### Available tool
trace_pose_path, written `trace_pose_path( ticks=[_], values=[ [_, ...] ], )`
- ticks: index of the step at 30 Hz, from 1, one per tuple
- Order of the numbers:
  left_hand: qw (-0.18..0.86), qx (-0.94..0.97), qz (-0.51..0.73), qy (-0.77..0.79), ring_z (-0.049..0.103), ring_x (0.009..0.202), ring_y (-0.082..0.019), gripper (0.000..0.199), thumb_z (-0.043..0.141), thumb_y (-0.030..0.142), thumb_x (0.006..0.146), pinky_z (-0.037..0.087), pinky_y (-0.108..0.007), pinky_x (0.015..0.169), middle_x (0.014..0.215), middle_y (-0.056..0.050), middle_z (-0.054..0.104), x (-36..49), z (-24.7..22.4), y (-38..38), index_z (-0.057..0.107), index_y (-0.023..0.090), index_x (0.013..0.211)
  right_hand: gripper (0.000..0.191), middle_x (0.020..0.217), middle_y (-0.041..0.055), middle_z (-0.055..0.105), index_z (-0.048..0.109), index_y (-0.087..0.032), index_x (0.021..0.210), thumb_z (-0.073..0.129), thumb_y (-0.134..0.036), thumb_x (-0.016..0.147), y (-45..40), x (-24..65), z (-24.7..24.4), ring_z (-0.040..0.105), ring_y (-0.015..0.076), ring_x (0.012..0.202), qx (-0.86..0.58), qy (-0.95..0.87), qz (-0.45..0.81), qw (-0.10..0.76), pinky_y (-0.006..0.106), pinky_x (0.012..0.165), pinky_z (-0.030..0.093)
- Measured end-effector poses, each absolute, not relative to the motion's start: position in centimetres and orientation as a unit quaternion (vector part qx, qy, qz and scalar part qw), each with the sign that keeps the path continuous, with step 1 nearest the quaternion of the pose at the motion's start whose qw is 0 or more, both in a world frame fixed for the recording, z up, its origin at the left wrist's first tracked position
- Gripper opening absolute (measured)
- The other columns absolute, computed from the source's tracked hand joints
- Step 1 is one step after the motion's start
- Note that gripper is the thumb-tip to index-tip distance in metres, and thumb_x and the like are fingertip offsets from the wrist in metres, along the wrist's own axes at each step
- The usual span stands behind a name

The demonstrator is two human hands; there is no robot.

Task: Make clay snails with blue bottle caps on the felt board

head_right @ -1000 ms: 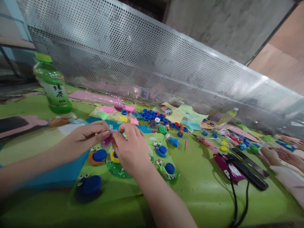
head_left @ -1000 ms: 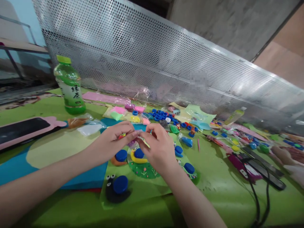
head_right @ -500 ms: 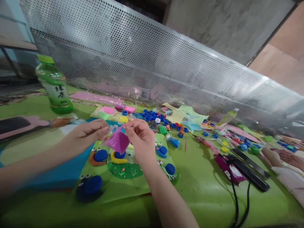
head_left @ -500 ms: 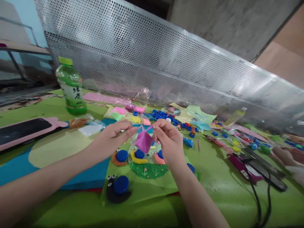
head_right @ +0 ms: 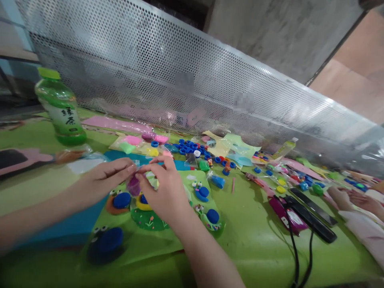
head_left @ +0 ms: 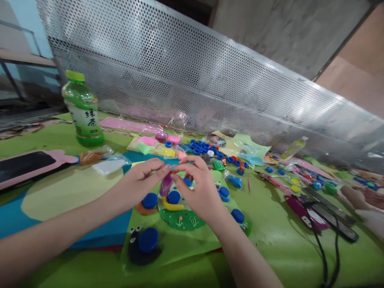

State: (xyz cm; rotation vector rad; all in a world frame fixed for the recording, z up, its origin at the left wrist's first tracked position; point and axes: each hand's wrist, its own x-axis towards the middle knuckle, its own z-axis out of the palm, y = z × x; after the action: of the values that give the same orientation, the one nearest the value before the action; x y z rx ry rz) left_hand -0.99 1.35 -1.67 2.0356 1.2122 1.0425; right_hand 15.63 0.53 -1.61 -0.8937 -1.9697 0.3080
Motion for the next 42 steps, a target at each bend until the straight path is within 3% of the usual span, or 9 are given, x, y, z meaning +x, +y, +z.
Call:
trace_pose_path(
  ticks=[3, 5, 11, 19, 26, 36, 38, 42],
  values=[
    [0.269, 0.757, 0.385, 0.454, 0.046, 0.062, -0.012, 0.037, 0.036, 0.044, 0.084, 0.039, -0.025, 0.061, 0.064, 0.002, 0.044, -1.0, -1.6, 1.1, 0.046, 0.019, 0.059, 0.013, 0.104, 0.0098, 0.047, 0.063, -0.015, 0.087, 0.052, -0.020, 0.082, 0.3, 15.6, -2.0, 0.049, 0.0144, 0.075, -0.364, -0.833, 0.012, 0.417, 0.033, 0.072, 0.046],
    [0.263, 0.763, 0.382, 0.450, 0.047, 0.063, -0.012, 0.037, 0.037, 0.044, 0.084, 0.039, -0.025, 0.061, 0.066, 0.002, 0.044, -1.0, -1.6, 1.0, 0.046, 0.019, 0.058, 0.011, 0.105, 0.0098, 0.047, 0.063, -0.015, 0.086, 0.056, -0.020, 0.080, 0.2, 15.6, -2.0, 0.050, 0.0155, 0.078, -0.362, -0.838, 0.002, 0.408, 0.033, 0.072, 0.047],
    [0.234, 0.763, 0.386, 0.462, 0.044, 0.061, -0.013, 0.035, 0.036, 0.044, 0.084, 0.035, -0.026, 0.058, 0.063, 0.003, 0.041, -1.1, -1.6, 1.2, 0.045, 0.019, 0.061, 0.002, 0.099, 0.0053, 0.049, 0.062, -0.018, 0.077, 0.063, -0.018, 0.075, 0.1, 15.7, -1.2, 0.052, 0.0127, 0.077, -0.354, -0.738, 0.030, 0.574, 0.026, 0.066, 0.047],
    [0.241, 0.761, 0.394, 0.455, 0.046, 0.064, -0.013, 0.035, 0.037, 0.040, 0.085, 0.037, -0.025, 0.060, 0.064, 0.002, 0.043, -0.6, -1.3, 0.7, 0.046, 0.019, 0.058, 0.008, 0.110, 0.0052, 0.051, 0.068, -0.020, 0.083, 0.061, -0.021, 0.079, 0.3, 15.8, -2.0, 0.048, 0.0143, 0.078, -0.375, -0.815, -0.028, 0.441, 0.030, 0.069, 0.045],
    [0.236, 0.779, 0.391, 0.430, 0.045, 0.065, -0.012, 0.036, 0.037, 0.037, 0.087, 0.038, -0.024, 0.061, 0.065, 0.002, 0.042, -0.5, -1.4, 0.3, 0.044, 0.018, 0.057, 0.012, 0.120, 0.0021, 0.050, 0.067, -0.021, 0.081, 0.056, -0.026, 0.083, 0.2, 15.8, -2.1, 0.049, 0.0150, 0.078, -0.385, -0.831, -0.091, 0.390, 0.032, 0.070, 0.046],
    [0.295, 0.756, 0.394, 0.431, 0.042, 0.053, -0.010, 0.036, 0.038, 0.039, 0.085, 0.036, -0.022, 0.050, 0.060, 0.003, 0.038, -0.4, -1.2, 0.1, 0.040, 0.019, 0.056, 0.018, 0.112, 0.0026, 0.052, 0.067, -0.021, 0.070, 0.055, -0.018, 0.082, 0.2, 15.6, -2.1, 0.050, 0.0153, 0.082, -0.330, -0.850, 0.023, 0.411, 0.034, 0.077, 0.046],
    [0.284, 0.758, 0.391, 0.439, 0.042, 0.055, -0.010, 0.035, 0.038, 0.039, 0.085, 0.036, -0.023, 0.052, 0.061, 0.003, 0.038, -0.6, -1.3, 0.3, 0.040, 0.019, 0.056, 0.016, 0.110, 0.0026, 0.053, 0.067, -0.020, 0.069, 0.056, -0.015, 0.080, 0.0, 15.7, -1.7, 0.050, 0.0151, 0.082, -0.331, -0.835, 0.030, 0.439, 0.034, 0.078, 0.046],
    [0.264, 0.757, 0.379, 0.463, 0.042, 0.061, -0.013, 0.034, 0.036, 0.042, 0.085, 0.035, -0.026, 0.057, 0.063, 0.002, 0.040, -0.9, -1.4, 0.9, 0.042, 0.020, 0.060, 0.012, 0.097, 0.0032, 0.057, 0.068, -0.021, 0.076, 0.060, -0.013, 0.078, -0.2, 16.2, -0.7, 0.053, 0.0146, 0.083, -0.343, -0.696, 0.070, 0.626, 0.030, 0.070, 0.046]
  ],
)
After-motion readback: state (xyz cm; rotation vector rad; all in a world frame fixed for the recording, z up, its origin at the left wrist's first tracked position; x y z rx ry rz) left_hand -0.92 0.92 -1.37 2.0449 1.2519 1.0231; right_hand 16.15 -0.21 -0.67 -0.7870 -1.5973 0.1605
